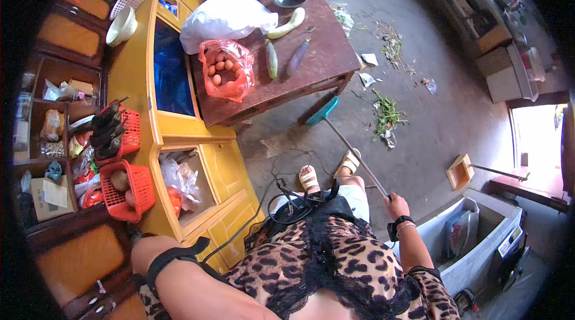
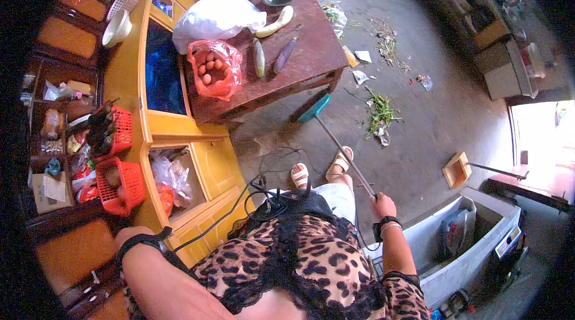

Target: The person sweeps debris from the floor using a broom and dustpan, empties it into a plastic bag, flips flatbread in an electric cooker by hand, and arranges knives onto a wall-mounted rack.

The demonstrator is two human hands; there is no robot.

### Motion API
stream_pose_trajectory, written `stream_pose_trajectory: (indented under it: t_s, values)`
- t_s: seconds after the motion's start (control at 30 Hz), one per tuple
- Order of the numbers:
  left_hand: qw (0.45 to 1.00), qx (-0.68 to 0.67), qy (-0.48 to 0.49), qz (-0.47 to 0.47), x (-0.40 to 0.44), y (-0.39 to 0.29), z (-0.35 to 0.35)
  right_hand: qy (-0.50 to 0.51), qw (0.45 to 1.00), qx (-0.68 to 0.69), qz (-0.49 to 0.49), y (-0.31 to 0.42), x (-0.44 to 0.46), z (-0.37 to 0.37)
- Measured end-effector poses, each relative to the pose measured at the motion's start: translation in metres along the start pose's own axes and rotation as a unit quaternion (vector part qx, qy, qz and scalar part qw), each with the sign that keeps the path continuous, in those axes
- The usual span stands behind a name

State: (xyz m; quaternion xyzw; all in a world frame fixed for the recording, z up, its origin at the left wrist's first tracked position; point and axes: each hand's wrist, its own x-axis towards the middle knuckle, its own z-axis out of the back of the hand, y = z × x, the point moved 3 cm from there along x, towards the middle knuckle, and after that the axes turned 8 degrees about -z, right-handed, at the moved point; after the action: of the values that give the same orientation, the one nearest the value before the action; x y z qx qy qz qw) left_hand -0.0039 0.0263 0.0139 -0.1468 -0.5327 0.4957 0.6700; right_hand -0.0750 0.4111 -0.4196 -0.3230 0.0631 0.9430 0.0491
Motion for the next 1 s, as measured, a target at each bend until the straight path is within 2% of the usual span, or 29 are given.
stream_pose_trajectory:
  t_s: [0.1, 0.13, 0.17, 0.2, 0.23, 0.3, 0.37, 0.4, 0.43, 0.5, 0.53, 0.6, 0.7, 0.83, 0.9, 1.0]
  values:
    - [0.998, 0.050, -0.036, -0.008, -0.022, -0.010, 0.008, 0.017, 1.000, -0.006, -0.001, 0.017, -0.006, 0.002]
    - [0.994, -0.099, 0.042, -0.017, -0.038, -0.014, 0.006, 0.012, 0.999, -0.031, 0.021, 0.018, -0.002, 0.001]
    - [0.961, -0.246, 0.123, -0.023, -0.054, -0.019, 0.005, 0.005, 0.998, -0.052, 0.042, 0.022, 0.004, -0.001]
    - [0.976, -0.204, -0.058, -0.052, -0.060, -0.019, 0.024, 0.001, 0.998, -0.050, 0.045, 0.031, 0.009, 0.001]
    - [0.976, -0.202, -0.058, -0.051, -0.064, -0.019, 0.030, 0.011, 0.997, -0.065, 0.050, 0.045, 0.012, 0.002]
    - [0.971, -0.038, -0.237, 0.013, -0.075, -0.016, 0.053, 0.021, 0.995, -0.078, 0.056, 0.054, 0.021, 0.000]
    - [0.964, -0.125, -0.228, 0.061, -0.135, 0.001, 0.044, 0.020, 0.989, -0.127, 0.068, 0.058, 0.035, -0.011]
    - [0.863, 0.016, -0.491, 0.119, -0.138, 0.010, 0.041, 0.018, 0.989, -0.136, 0.049, 0.060, 0.032, 0.000]
    - [0.674, 0.155, -0.703, 0.164, -0.146, 0.014, 0.030, 0.017, 0.990, -0.133, 0.047, 0.052, 0.037, 0.000]
    - [0.587, 0.191, -0.747, 0.247, -0.176, 0.034, 0.032, 0.007, 0.987, -0.148, 0.055, 0.018, 0.050, 0.005]
    - [0.591, 0.183, -0.746, 0.245, -0.187, 0.045, 0.027, 0.003, 0.985, -0.166, 0.040, 0.001, 0.055, 0.010]
    - [0.455, 0.165, -0.824, 0.293, -0.217, 0.066, 0.010, -0.005, 0.984, -0.176, 0.004, -0.032, 0.061, 0.032]
    - [0.423, 0.142, -0.831, 0.333, -0.241, 0.101, -0.020, -0.026, 0.982, -0.182, -0.048, -0.058, 0.055, 0.080]
    - [0.414, 0.129, -0.788, 0.437, -0.249, 0.146, -0.047, -0.052, 0.976, -0.197, -0.077, -0.110, 0.076, 0.119]
    - [0.409, 0.120, -0.779, 0.460, -0.248, 0.168, -0.055, -0.078, 0.972, -0.201, -0.093, -0.127, 0.074, 0.147]
    - [0.413, 0.119, -0.769, 0.474, -0.243, 0.190, -0.062, -0.098, 0.973, -0.198, -0.062, -0.141, 0.064, 0.185]
